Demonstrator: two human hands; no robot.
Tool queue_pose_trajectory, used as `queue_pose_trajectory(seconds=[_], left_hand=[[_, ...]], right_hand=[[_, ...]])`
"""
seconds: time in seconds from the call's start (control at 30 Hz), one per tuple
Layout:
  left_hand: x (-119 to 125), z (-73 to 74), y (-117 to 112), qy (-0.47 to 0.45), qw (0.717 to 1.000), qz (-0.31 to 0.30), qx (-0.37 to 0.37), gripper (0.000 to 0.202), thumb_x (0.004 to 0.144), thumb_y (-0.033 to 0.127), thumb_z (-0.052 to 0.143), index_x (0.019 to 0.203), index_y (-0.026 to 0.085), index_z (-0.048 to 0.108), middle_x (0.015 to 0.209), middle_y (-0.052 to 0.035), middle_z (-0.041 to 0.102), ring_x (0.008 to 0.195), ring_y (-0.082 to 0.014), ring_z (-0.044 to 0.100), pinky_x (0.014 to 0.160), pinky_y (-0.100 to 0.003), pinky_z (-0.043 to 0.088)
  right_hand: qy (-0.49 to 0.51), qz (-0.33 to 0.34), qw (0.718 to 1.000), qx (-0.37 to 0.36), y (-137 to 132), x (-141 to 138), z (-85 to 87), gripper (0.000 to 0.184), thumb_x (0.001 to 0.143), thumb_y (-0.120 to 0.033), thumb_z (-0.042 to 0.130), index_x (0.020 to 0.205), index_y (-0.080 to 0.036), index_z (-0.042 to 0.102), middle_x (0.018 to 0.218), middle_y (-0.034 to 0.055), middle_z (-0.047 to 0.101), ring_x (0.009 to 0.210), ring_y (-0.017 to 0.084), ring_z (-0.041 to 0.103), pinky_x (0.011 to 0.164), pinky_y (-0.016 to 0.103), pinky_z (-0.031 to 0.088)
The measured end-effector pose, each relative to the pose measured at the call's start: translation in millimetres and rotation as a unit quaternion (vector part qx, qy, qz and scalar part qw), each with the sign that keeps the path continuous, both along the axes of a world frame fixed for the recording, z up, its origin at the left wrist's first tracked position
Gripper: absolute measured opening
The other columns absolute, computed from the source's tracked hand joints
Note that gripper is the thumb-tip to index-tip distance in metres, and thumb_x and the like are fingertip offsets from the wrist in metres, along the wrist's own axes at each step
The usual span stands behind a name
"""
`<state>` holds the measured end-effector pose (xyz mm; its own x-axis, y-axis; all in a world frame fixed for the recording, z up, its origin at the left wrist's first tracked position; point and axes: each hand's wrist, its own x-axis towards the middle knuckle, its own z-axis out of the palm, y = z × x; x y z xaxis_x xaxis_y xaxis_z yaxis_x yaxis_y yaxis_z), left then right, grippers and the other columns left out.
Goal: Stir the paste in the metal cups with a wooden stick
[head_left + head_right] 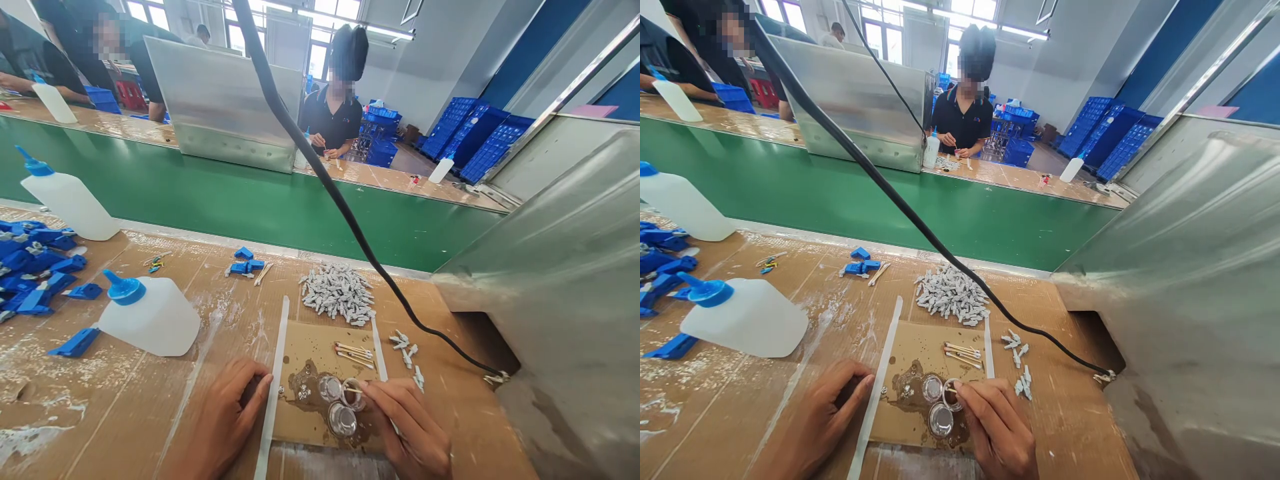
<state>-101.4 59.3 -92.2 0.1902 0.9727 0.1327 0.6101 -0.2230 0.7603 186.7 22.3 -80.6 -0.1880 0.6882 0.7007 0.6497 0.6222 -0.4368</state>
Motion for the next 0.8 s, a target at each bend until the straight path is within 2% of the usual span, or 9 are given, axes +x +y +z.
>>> queue_pose_trajectory(seconds=[0.27,0.5,0.8], left_hand=[[1,1.5,1,-0.002,1.000,0.000,0.011,0.021,0.098,0.039,0.055,0.087,0.025,0.066,0.087,0.0008,0.072,0.082,-0.0185,0.067,0.076,-0.029,0.052],[0,3.7,-1,0.000,1.000,-0.002,-0.003,0.021,0.098,0.040,0.054,0.088,0.026,0.066,0.088,0.0010,0.072,0.084,-0.0189,0.067,0.077,-0.030,0.051],[0,-1.5,0,0.000,1.000,-0.001,-0.004,0.022,0.099,0.040,0.054,0.089,0.025,0.066,0.089,0.0010,0.070,0.085,-0.0185,0.065,0.078,-0.030,0.049]], right_hand=[[-0.007,-0.014,1.000,-0.005,-1,9,-4.3,0.044,0.088,0.004,0.062,0.125,-0.019,0.068,0.099,0.0063,0.072,0.093,0.018,0.064,0.078,0.034,0.056],[-0.014,-0.018,1.000,0.018,-2,11,7.2,0.037,0.088,0.004,0.063,0.117,-0.016,0.070,0.096,0.0061,0.072,0.090,0.017,0.063,0.077,0.031,0.055],[-0.004,-0.034,0.999,0.016,-2,14,12.9,0.038,0.087,0.003,0.063,0.118,-0.018,0.070,0.096,0.0057,0.073,0.089,0.017,0.065,0.076,0.031,0.055]])
